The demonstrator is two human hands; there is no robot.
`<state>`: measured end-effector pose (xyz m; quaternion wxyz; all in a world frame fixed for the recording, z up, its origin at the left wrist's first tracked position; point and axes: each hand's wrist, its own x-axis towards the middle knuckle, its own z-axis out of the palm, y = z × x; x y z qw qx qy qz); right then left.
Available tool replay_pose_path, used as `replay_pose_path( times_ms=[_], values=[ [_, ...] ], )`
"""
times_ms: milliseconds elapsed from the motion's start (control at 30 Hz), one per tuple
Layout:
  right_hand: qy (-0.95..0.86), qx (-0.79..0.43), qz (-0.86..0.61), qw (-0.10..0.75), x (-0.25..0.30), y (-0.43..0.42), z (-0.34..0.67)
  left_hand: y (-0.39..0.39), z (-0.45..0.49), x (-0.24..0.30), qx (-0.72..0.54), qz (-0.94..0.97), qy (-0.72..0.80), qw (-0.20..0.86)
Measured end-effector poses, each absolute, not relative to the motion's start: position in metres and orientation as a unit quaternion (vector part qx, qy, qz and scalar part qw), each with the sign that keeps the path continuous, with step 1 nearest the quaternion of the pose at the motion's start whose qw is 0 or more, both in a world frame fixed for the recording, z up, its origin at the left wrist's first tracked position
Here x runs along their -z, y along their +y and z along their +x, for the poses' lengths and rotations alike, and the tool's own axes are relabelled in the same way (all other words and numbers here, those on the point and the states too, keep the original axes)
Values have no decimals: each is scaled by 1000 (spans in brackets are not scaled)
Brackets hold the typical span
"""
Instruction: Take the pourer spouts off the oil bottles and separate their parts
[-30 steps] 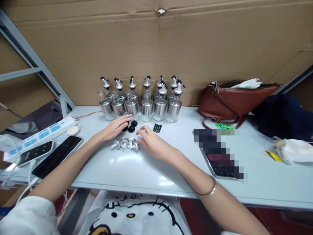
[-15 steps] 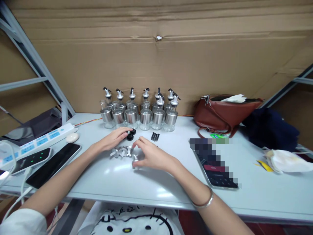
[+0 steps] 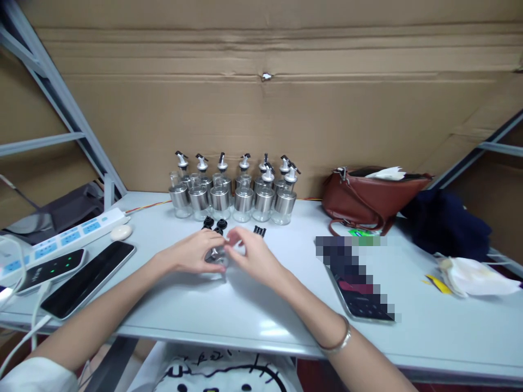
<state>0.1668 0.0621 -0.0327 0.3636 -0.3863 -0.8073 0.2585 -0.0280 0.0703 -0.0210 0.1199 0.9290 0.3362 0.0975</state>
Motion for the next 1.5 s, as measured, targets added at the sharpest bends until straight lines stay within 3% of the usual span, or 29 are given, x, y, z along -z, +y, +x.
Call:
replay_pose_path(
  times_ms=[100,167,267,467,633,767,933,1067,1200,1267,1367,1500],
  values=[
    [-686,-155,-437,562,20,85,178,71,-28,24,-92,933,329,114],
    [-641,-91,-453,613,15,109,185,71,-28,25,-94,933,329,113],
    [-626,-37,-473,619,15,145,191,70,-30,24,-97,931,333,112],
    [-581,-103,-504,631,25,187,182,71,-30,18,-111,926,339,125],
    [-576,-89,-528,617,15,191,176,51,-11,22,-276,918,245,146],
    [-571,-37,-488,659,-6,180,179,26,11,40,-381,891,155,194],
    [-583,-31,-383,715,-34,149,184,16,22,60,-463,836,200,216],
    [-595,-116,-351,714,-29,108,176,33,13,57,-523,794,264,165],
    [-601,-284,-334,668,-3,72,161,57,-15,29,-458,830,299,108],
    [-622,-340,-327,625,8,61,155,64,-32,14,-400,823,396,83],
    [-653,-361,-310,589,19,54,152,62,-55,7,-335,755,563,36],
    [-666,-369,-282,584,23,50,151,46,-66,26,-197,751,625,81]
  ],
)
